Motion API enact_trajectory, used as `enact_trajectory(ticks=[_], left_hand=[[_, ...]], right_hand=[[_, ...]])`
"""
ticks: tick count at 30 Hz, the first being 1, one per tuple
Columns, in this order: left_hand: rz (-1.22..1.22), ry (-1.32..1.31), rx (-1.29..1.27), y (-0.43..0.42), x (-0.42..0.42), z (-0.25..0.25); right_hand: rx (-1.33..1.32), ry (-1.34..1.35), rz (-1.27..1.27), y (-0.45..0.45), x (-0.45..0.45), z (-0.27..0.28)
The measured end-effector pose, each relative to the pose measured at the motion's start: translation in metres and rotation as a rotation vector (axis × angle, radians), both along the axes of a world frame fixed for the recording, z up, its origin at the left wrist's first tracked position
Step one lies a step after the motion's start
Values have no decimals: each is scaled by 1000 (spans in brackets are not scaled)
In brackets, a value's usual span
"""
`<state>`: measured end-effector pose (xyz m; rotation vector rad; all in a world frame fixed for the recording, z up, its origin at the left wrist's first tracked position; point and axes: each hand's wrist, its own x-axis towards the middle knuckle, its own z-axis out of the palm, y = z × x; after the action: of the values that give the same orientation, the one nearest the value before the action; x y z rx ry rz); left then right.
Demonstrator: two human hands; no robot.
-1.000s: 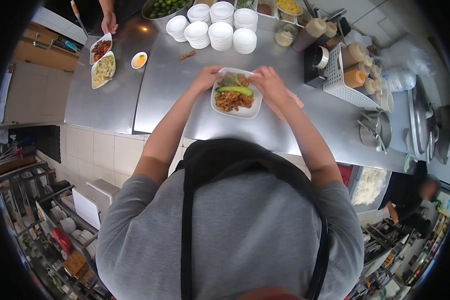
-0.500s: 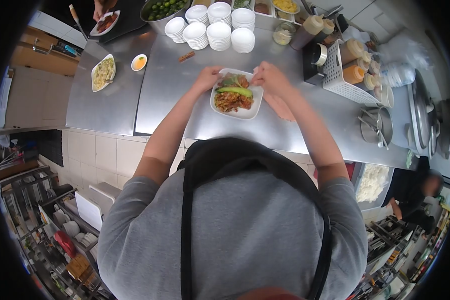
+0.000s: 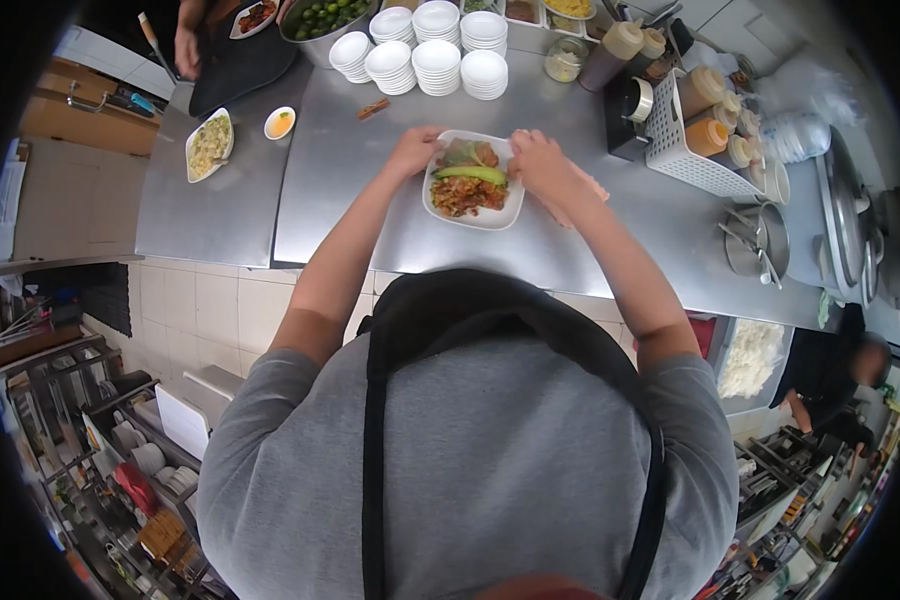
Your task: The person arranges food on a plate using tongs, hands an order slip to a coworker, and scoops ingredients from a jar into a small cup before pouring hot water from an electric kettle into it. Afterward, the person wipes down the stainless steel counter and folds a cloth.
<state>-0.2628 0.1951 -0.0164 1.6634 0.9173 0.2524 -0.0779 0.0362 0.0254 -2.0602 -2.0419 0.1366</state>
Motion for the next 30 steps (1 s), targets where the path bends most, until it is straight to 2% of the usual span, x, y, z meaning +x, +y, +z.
enact_trajectory(ticks=[1,3,4,6,7,9,10,12,14,19,25,27,28,30], left_hand=[[-1,2,0,0,0,-1],[-2,3,1,0,-1,-1],[-4,-1,5,0,-1,-1],[-10,-8,12,2,0,-4],[-8,-24,21,4,-1,-9],[-7,-37,27,2,-2,-10],[-1,-54,11,0,-3,-6],[7,-71,-4,-5,-3,1],[102,-103,29,-11,-1,5],[130,-76,43,-13,0,8],[182,-68,104,-18,-6,4],[198,-75,125,-24,-12,6],[185,-74,72,-25,-17,7],[170,-72,21,-30,-28,11]], right_hand=[[2,0,0,6,10,-2],[-691,521,24,20,36,-5],[-689,521,24,18,35,0],[-287,494,-21,8,31,18],[-286,493,-22,3,27,12],[-40,118,-82,-6,14,-7],[-41,117,-82,-12,8,-5],[29,-77,-4,-22,-2,5],[71,-97,18,-30,-4,-1],[199,-126,19,-45,-12,-8],[-60,182,-8,-68,-21,17],[-393,672,27,-76,-5,34],[-391,673,28,-80,7,38],[-394,1227,33,-82,39,40]])
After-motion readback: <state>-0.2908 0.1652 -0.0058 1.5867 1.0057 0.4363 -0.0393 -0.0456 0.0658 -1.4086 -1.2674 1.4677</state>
